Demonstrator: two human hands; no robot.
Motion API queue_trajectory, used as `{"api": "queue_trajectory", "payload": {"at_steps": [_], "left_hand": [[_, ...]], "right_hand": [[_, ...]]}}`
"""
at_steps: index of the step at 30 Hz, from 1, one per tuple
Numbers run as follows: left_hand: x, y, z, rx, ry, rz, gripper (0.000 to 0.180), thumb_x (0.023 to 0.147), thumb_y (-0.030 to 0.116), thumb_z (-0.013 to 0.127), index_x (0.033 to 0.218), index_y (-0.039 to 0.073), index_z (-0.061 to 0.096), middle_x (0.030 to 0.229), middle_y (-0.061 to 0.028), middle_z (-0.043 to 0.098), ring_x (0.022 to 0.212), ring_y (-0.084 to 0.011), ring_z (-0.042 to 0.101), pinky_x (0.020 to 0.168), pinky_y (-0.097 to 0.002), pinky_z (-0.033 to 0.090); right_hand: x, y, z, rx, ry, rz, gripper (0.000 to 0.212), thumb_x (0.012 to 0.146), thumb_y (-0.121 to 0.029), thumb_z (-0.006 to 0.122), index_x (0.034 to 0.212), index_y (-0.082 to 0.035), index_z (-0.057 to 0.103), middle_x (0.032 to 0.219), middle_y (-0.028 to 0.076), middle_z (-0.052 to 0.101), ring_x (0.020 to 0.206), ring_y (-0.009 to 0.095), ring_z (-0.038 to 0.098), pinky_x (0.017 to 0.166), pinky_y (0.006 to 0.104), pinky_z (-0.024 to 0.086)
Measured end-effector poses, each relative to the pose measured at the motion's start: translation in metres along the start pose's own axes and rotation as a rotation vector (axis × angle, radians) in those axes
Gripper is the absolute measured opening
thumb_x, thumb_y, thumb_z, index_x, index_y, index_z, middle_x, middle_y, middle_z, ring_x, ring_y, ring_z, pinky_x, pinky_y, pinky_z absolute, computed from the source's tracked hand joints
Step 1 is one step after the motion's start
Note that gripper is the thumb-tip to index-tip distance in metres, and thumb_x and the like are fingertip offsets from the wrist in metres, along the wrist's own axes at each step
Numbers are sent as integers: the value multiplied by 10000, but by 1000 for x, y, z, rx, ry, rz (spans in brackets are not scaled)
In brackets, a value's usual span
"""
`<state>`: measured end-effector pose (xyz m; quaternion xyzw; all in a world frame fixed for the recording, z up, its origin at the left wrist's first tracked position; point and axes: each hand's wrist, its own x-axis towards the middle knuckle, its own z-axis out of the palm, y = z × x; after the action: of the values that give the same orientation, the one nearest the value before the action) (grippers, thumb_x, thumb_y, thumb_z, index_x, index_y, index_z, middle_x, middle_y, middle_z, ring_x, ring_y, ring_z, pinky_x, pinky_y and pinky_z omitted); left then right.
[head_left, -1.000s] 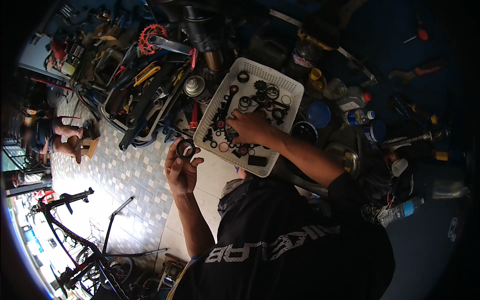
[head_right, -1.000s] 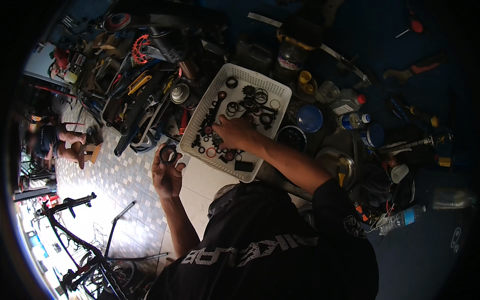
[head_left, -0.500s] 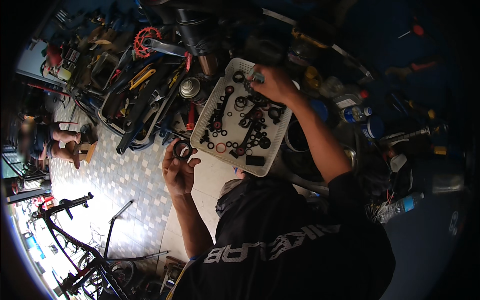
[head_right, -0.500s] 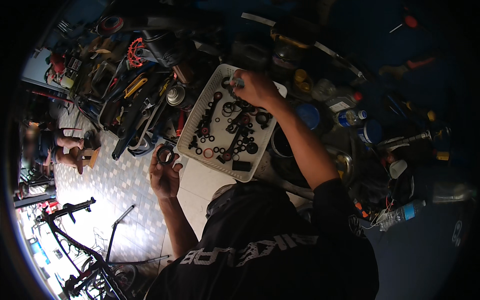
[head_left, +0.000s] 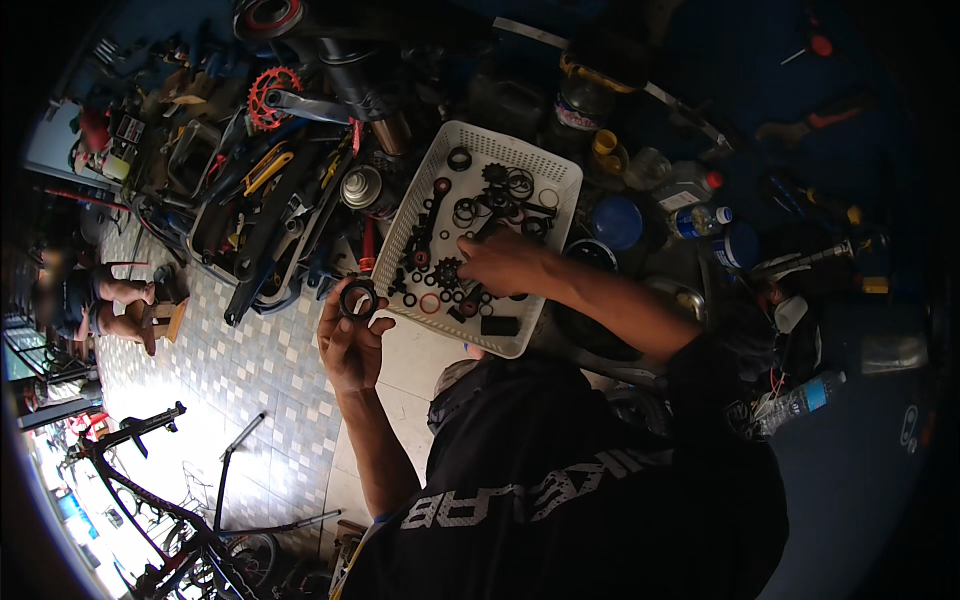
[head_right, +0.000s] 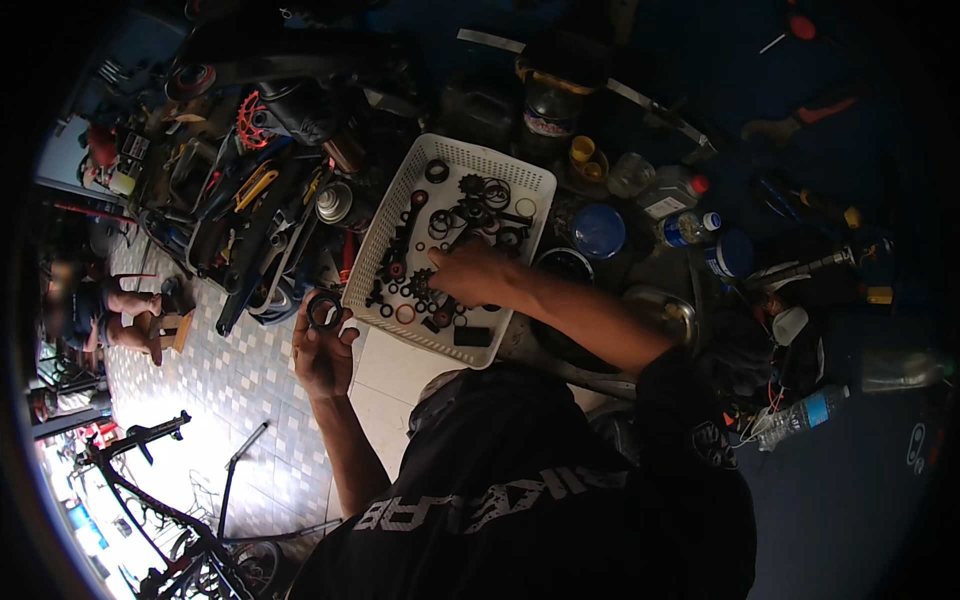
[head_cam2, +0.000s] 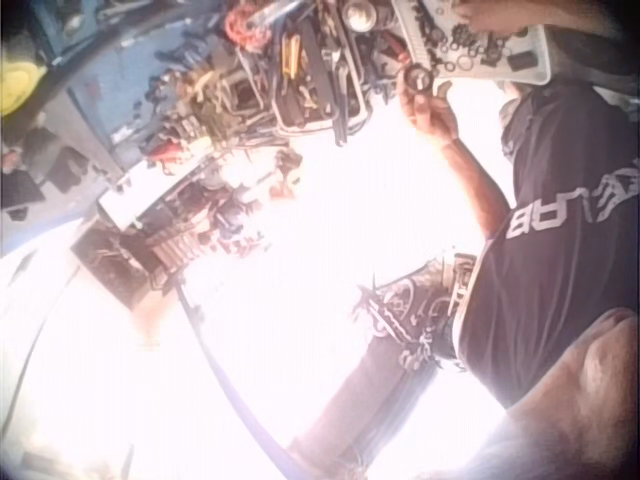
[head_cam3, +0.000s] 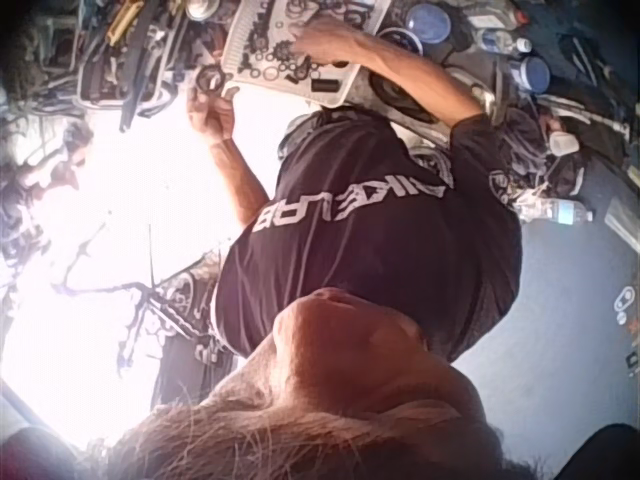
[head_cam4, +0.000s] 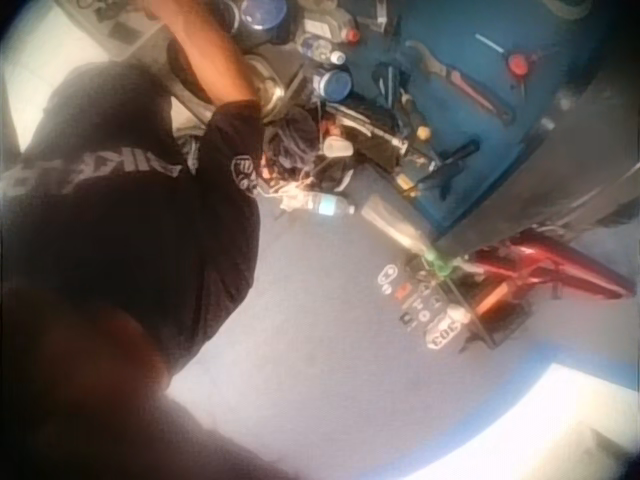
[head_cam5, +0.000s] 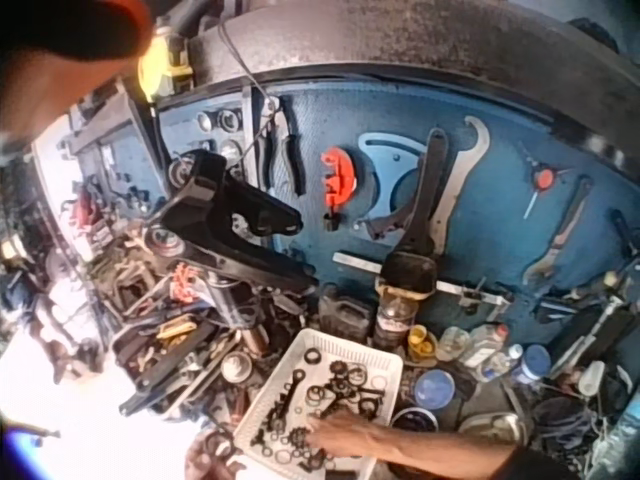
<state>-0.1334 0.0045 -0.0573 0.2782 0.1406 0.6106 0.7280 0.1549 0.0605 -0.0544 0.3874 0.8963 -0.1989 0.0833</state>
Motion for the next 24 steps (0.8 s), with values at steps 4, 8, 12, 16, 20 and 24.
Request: {"api": "queue_trajectory", "payload": {"at_steps": [4, 8, 12, 16, 20, 24], "left_hand": [[2, 1, 1, 63, -6, -28, 623, 966, 160, 633, 1475, -59, 348, 1324, -195, 596, 1181, -348, 644, 905, -436, 632], [3, -1, -1, 68, -13, -26, 629, 966, 163, 631, 1480, -58, 343, 1325, -197, 595, 1186, -348, 641, 906, -441, 628], [7, -2, 0, 74, -23, -37, 639, 966, 174, 635, 1482, -60, 339, 1326, -200, 594, 1189, -348, 638, 905, -446, 625], [9, -5, 4, 77, -21, -44, 642, 963, 178, 639, 1487, -48, 344, 1328, -198, 591, 1191, -345, 633, 904, -449, 622], [10, -7, 6, 83, -17, -53, 645, 960, 189, 648, 1491, -31, 355, 1339, -195, 580, 1196, -350, 629, 897, -441, 618], [5, -7, 2, 97, 0, -63, 653, 958, 204, 657, 1492, -24, 358, 1348, -190, 574, 1209, -357, 620, 889, -433, 614]], "right_hand": [[-1, 15, -1, 37, 87, 16, 333, 813, -160, 696, 1145, -138, 683, 1138, 91, 572, 950, 299, 699, 827, 455, 559], [0, 35, -46, 234, 287, 108, 407, 848, -225, 708, 1240, -152, 626, 1067, 80, 639, 957, 289, 705, 823, 454, 564], [2, 39, -64, 247, 454, 133, 425, 869, -200, 699, 1270, -123, 584, 989, 105, 690, 965, 295, 713, 816, 460, 586], [22, 5, -33, -6, 305, 53, 190, 967, -152, 534, 1135, -116, 615, 956, 95, 689, 869, 297, 730, 723, 426, 607], [37, -31, 18, -42, 283, -15, 164, 899, -130, 590, 1044, -94, 658, 969, 108, 678, 831, 289, 744, 688, 453, 602], [23, -47, 15, -65, 286, -45, 185, 873, -130, 618, 1033, -63, 682, 1033, 119, 678, 850, 282, 745, 712, 452, 598]]}}
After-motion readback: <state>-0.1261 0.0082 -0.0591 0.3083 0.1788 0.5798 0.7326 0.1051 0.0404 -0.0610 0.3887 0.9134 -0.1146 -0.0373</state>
